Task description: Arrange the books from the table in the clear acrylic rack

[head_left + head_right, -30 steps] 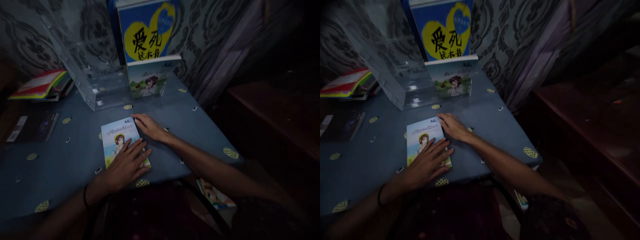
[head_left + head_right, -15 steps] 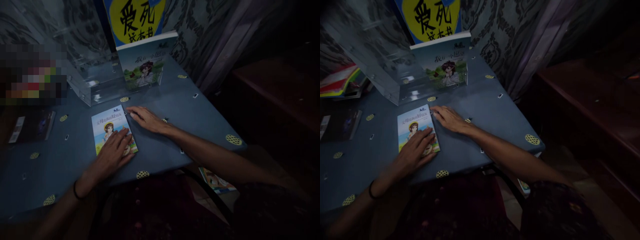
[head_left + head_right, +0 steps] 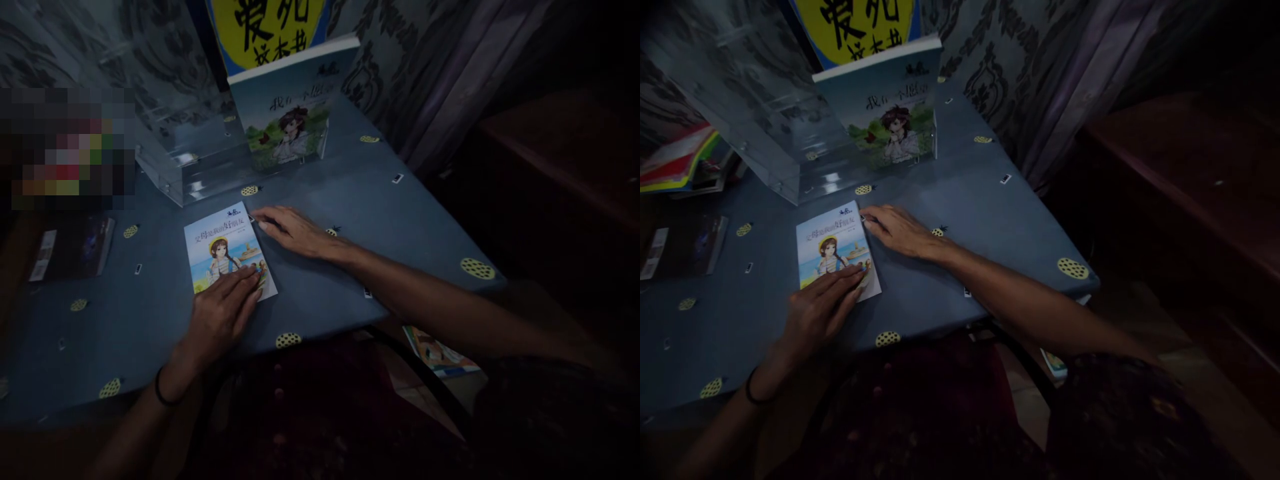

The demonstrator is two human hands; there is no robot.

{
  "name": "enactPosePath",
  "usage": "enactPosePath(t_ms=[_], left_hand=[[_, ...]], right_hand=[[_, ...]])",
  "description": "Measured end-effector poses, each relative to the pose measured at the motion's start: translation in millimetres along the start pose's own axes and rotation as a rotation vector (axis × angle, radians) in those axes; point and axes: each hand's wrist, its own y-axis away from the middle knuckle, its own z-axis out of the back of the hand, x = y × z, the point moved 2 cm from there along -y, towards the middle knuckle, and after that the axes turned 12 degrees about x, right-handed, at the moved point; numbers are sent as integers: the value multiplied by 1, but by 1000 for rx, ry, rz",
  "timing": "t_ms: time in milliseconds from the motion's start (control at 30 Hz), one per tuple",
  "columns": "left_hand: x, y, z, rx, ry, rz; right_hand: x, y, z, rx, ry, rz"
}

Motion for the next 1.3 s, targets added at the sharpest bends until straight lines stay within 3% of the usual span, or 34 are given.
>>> enactPosePath(t_ms=[533, 933, 1167, 1300], left_hand=[[-5, 4, -9, 40, -124, -56], [36, -32, -26, 267, -204, 116], [34, -12, -5, 300, -135, 21], [36, -33, 5, 325, -178, 185]], right_hand=[[2, 2, -2, 2, 1, -8], [1, 1, -2, -29, -6, -2], [5, 3, -1, -33, -20, -24], [4, 2, -2, -59, -24, -23]])
